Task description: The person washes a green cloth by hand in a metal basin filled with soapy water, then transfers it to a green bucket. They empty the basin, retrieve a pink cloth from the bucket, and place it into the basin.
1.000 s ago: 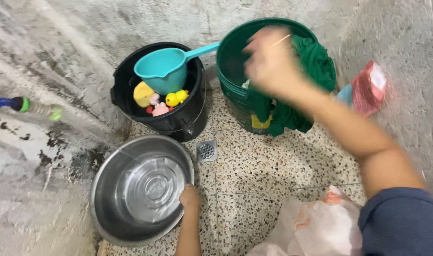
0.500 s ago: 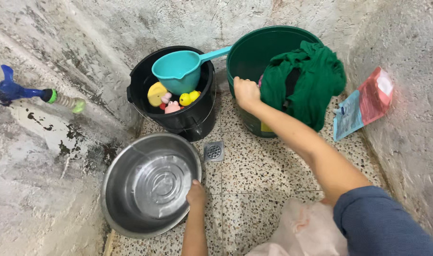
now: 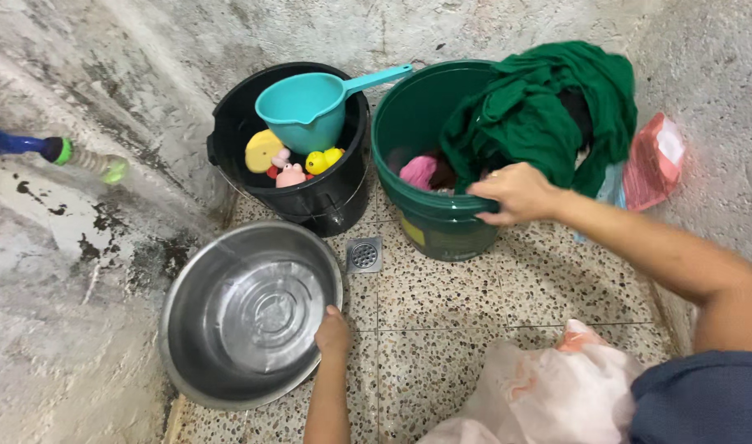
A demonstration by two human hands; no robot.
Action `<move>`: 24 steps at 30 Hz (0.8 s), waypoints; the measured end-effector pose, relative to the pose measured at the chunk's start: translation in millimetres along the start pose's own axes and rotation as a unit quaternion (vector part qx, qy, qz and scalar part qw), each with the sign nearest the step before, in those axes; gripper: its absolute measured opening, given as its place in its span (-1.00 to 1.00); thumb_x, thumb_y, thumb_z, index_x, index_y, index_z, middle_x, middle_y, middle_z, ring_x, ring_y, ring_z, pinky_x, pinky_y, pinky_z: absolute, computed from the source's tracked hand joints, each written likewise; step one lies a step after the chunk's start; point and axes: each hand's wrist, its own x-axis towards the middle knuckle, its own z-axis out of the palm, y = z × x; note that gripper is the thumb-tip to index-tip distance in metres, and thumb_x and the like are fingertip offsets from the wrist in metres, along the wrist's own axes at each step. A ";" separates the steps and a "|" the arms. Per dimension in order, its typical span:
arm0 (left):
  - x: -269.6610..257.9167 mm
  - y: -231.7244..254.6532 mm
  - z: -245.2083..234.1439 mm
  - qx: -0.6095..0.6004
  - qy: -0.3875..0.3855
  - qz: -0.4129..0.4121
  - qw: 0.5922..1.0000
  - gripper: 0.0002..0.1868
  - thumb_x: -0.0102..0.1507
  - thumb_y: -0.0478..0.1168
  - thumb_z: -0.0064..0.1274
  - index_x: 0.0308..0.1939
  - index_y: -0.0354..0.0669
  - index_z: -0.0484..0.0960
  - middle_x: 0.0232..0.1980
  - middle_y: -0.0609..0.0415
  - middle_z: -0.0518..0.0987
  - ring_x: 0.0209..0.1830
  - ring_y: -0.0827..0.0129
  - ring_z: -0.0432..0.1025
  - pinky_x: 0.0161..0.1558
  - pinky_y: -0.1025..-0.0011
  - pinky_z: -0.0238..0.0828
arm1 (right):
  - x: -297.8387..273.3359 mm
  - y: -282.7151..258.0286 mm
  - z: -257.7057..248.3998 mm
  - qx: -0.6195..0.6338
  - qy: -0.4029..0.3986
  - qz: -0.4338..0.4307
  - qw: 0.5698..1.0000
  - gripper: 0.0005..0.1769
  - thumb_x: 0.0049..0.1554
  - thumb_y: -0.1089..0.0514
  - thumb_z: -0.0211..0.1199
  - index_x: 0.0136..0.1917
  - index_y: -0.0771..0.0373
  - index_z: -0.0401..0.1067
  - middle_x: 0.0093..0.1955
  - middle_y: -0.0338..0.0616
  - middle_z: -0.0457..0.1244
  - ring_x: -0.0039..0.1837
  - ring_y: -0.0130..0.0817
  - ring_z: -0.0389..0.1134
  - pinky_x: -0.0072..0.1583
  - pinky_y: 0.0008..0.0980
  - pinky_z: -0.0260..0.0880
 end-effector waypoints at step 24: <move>-49.9 -13.1 -70.4 -0.013 -0.008 0.079 0.997 -0.62 0.15 -0.29 0.06 0.04 -0.10 0.36 -0.04 -0.15 0.62 -0.10 -0.14 0.55 -0.06 -0.05 0.48 | 112.4 57.2 13.7 -0.154 -0.251 -0.034 0.955 -0.23 -0.19 -0.27 0.52 0.25 -0.09 0.40 0.25 -0.22 0.23 0.35 -0.17 0.23 0.24 -0.09 0.29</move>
